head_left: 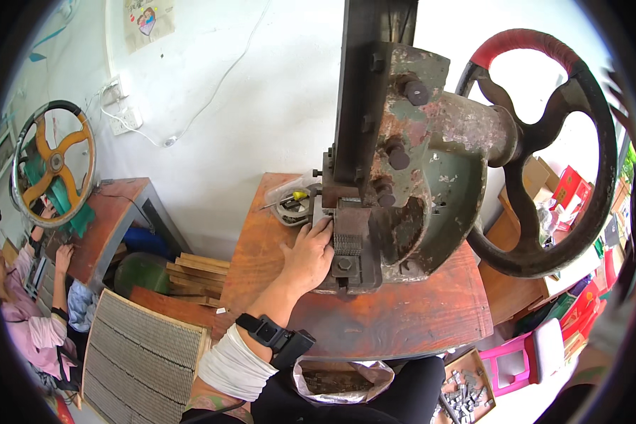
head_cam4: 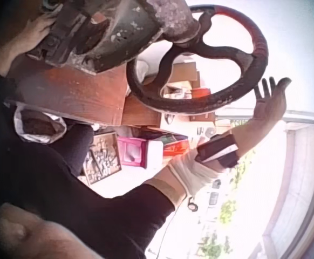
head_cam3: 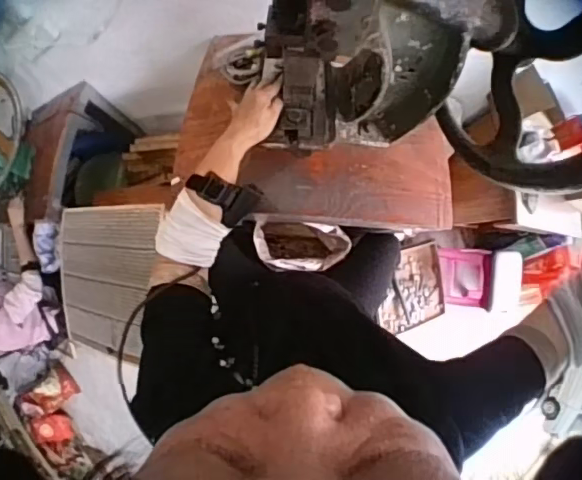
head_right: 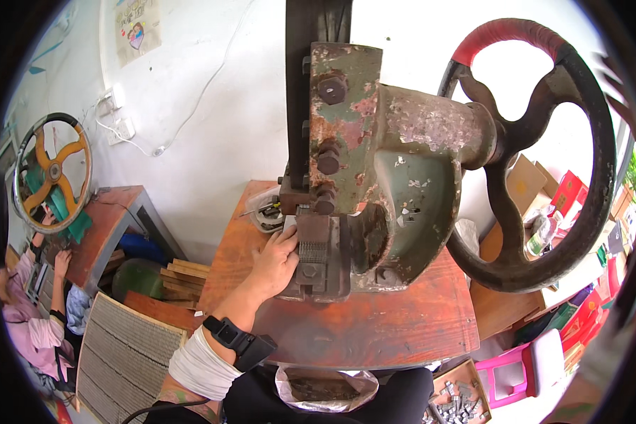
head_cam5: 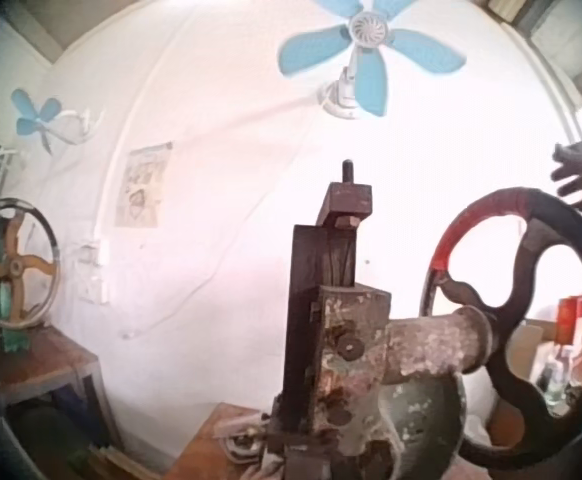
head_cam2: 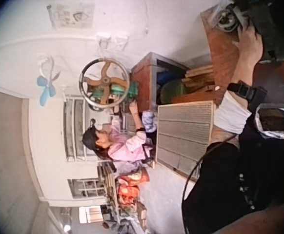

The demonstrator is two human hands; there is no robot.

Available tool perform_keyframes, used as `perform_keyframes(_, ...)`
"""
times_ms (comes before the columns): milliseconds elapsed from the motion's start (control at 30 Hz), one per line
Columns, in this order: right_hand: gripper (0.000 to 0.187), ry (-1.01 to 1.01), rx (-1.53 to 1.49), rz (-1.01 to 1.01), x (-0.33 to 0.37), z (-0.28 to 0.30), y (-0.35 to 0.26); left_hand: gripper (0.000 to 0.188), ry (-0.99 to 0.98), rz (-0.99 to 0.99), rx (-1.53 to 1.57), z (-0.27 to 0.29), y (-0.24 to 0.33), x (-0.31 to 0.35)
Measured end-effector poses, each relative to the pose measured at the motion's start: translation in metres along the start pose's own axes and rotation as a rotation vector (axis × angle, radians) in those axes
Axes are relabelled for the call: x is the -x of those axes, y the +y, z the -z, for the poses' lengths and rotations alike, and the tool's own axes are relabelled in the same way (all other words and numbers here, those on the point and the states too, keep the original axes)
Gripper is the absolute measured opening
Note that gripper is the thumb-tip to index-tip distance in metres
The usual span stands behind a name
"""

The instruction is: The person removes stacks of metal pieces from a yellow bag and organizes them into a wooden tray. Then, they repeatedly take stacks from the tray, position them into a press machine, rotate the wheel by hand, and place the finished pieces into a white bag.

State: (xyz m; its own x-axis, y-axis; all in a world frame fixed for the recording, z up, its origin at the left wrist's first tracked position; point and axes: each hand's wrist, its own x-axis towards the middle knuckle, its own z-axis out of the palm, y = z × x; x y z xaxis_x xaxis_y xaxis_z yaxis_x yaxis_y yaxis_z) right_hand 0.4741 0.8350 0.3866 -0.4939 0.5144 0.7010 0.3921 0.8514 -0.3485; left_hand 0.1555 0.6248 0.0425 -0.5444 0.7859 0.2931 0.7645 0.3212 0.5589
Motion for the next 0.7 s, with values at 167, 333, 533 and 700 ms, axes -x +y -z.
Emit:
perform_keyframes(167,0.055,-0.253,-0.131,-0.100,-0.062,0.034,0.074,0.044,-0.001,0.032,0.010,-0.001,-0.001,0.000)
perform_keyframes(333,0.054,0.443,-0.147,-0.085,0.096,-0.039,0.073,0.045,0.008,0.045,0.008,0.000,0.001,0.003)
perform_keyframes(533,0.048,0.912,-0.349,-0.291,0.201,-0.233,0.081,0.044,-0.029,-0.014,0.001,0.001,-0.004,-0.001)
perform_keyframes(700,0.026,0.625,-0.257,-0.257,0.180,-0.116,0.104,0.044,-0.011,-0.012,0.052,0.001,-0.003,-0.001)
